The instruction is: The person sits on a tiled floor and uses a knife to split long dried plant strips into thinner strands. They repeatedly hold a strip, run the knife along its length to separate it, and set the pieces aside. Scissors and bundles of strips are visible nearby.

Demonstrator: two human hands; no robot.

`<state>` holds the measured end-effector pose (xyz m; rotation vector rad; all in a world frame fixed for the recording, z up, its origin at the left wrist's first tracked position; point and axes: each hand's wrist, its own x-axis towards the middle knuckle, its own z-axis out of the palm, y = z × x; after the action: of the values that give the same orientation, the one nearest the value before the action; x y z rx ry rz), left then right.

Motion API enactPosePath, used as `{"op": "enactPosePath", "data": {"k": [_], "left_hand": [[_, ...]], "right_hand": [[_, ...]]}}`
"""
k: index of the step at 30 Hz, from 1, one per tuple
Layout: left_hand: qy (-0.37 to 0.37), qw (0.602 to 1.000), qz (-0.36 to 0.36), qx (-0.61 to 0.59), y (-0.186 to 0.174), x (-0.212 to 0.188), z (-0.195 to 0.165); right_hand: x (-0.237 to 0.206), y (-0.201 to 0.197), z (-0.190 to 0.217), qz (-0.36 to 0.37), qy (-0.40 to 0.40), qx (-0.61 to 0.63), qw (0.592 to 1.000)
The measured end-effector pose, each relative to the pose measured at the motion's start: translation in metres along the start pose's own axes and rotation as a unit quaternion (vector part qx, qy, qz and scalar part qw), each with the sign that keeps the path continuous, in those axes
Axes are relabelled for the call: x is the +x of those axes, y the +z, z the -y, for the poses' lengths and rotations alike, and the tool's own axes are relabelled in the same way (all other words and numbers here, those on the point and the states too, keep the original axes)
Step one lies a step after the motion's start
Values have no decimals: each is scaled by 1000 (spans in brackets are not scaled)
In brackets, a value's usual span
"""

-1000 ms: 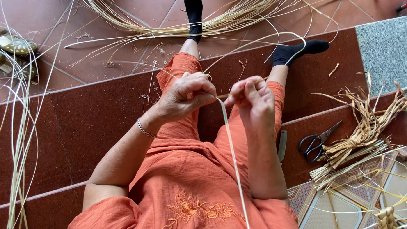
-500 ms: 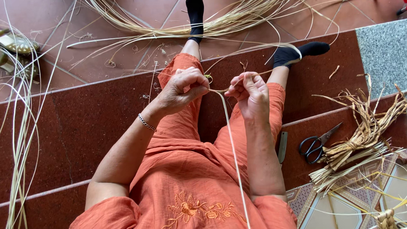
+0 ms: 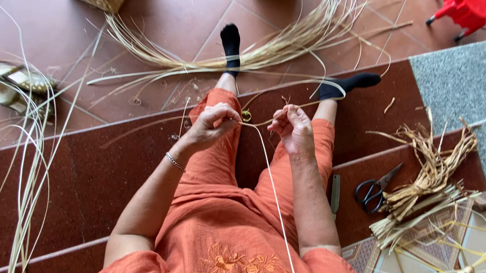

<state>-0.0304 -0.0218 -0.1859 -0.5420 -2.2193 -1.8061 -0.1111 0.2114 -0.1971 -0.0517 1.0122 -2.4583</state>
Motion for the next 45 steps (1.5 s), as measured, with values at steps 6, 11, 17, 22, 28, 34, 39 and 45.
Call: {"op": "enactPosePath", "data": {"k": [6, 11, 17, 22, 28, 34, 39, 45], "left_hand": [[8, 1000, -9, 12, -3, 19, -12], [-46, 997, 11, -60, -8, 28, -16], [-103, 991, -21, -87, -4, 27, -23], [-158, 981, -42, -100, -7, 28, -22], [-216, 968, -71, -102, -15, 21, -18], [-150, 968, -20, -202, -20, 27, -20], [-147, 968, 4, -203, -18, 36, -19], [-154, 982, -16, -107, -19, 37, -17]], "right_hand": [[19, 4, 2, -18, 10, -3, 1000], [27, 9, 6, -3, 10, -3, 1000], [-5, 34, -6, 122, -61, -87, 987], [-9, 46, -29, 93, -105, -285, 948], [2, 41, -38, 89, -149, -300, 938], [23, 39, -37, 38, -34, -123, 991], [35, 36, -33, 25, 26, -32, 999], [35, 38, -29, 17, 29, -7, 999]]}}
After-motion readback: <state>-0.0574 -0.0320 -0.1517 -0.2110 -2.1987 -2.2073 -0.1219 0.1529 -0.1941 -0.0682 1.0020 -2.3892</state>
